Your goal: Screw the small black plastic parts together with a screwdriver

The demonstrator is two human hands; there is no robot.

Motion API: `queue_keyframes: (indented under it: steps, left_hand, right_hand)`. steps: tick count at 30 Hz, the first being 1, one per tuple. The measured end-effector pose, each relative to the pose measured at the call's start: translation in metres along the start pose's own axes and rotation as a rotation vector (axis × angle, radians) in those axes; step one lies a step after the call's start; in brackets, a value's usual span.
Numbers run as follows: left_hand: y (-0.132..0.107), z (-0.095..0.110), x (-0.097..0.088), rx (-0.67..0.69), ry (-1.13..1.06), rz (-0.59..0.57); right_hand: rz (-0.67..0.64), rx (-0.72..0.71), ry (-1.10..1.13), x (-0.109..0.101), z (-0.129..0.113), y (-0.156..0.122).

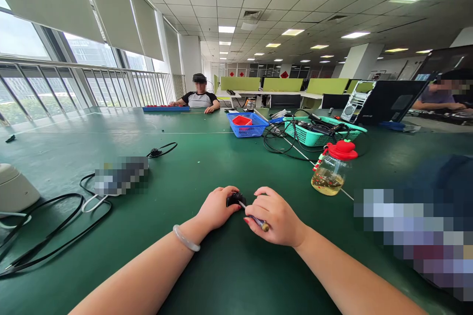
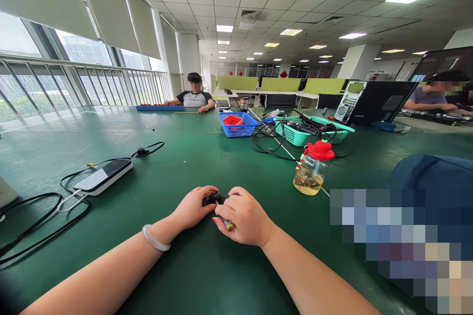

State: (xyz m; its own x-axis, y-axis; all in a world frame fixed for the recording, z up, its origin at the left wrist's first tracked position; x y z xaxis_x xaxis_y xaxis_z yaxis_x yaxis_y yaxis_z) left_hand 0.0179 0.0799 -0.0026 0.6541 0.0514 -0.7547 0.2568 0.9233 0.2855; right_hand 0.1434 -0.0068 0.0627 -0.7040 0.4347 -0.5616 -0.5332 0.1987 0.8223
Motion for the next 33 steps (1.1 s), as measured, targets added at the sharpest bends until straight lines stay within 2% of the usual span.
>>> queue_keyframes:
  steps: [13,19,29,33]
  left_hand:
    - [0.000,0.000,0.000,-0.001,0.006,0.004]
    - [0.000,-0.001,0.002,0.024,0.037,-0.001]
    - [-0.001,0.005,0.003,0.094,0.035,-0.044]
    - [-0.001,0.004,0.003,0.071,0.049,-0.031]
  right_hand:
    - [0.063,0.045,-0.025,-0.003,0.007,-0.002]
    - [0.048,0.087,-0.066,-0.001,0.013,-0.004]
    - [0.098,0.378,0.029,0.003,0.043,-0.016]
    - [0.175,0.482,0.045,-0.003,0.050,-0.019]
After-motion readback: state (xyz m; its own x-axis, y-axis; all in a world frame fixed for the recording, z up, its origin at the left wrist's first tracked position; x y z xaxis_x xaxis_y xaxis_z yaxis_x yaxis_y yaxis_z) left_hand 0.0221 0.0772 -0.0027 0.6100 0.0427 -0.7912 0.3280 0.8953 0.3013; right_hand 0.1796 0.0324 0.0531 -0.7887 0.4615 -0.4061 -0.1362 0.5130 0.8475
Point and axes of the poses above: each hand's wrist, its own y-axis towards the middle knuckle, its own x-axis out of the palm, z = x × y, the point moved 7 cm from there along y, towards the middle knuckle, and after that the axes turned 8 degrees about z, right-handed, at the moved point
